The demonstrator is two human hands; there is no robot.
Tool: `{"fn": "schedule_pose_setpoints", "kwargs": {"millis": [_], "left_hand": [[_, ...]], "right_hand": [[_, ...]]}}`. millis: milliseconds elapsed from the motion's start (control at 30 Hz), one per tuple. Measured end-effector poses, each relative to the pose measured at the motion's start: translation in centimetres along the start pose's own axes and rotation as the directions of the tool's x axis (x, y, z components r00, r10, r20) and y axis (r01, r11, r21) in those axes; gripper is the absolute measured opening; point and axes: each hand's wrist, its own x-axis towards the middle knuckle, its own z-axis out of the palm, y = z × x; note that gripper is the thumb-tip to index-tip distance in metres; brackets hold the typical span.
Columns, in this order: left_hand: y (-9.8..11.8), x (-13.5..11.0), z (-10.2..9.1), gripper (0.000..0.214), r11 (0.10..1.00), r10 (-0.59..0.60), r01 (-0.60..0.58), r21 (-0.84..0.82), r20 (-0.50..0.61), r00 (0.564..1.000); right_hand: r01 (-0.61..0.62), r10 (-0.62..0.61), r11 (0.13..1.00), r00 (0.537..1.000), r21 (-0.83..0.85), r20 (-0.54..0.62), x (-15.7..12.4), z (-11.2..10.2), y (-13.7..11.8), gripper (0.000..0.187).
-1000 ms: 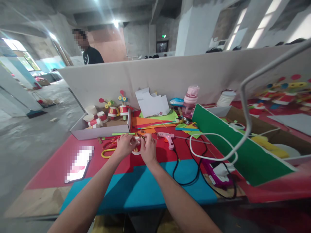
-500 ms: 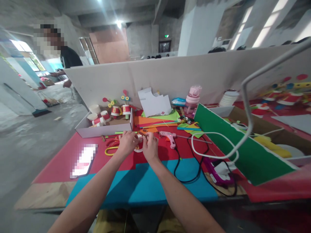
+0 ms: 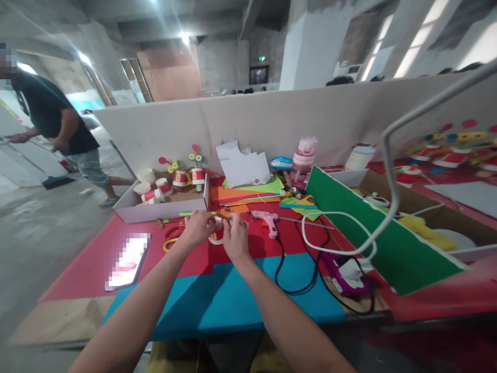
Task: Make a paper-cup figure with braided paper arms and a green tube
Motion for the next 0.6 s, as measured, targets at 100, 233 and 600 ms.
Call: {"fn": "schedule_pose_setpoints", "kwargs": {"millis": [100, 233, 600], "left_hand": [[0.0, 0.6, -0.7, 0.024, 1.0, -0.007, 0.009, -0.03, 0.068, 0.998], [-0.4, 1.3, -1.1, 0.024, 0.996, 0.035, -0.026, -0.087, 0.113, 0.993], [0.2, 0.2, 0.5, 0.024, 1.0, 0.008, -0.007, 0.005, -0.036, 0.999]], "right_hand": [[0.01, -0.01, 1.0, 1.0, 0.004, -0.003, 0.0, 0.0, 0.1, 0.008], [0.013, -0.013, 1.0, 1.0, -0.01, 0.002, 0.0, -0.1, 0.0, 0.009], [0.023, -0.023, 1.0, 1.0, -0.011, 0.007, -0.1, 0.1, 0.3, 0.01]]}}
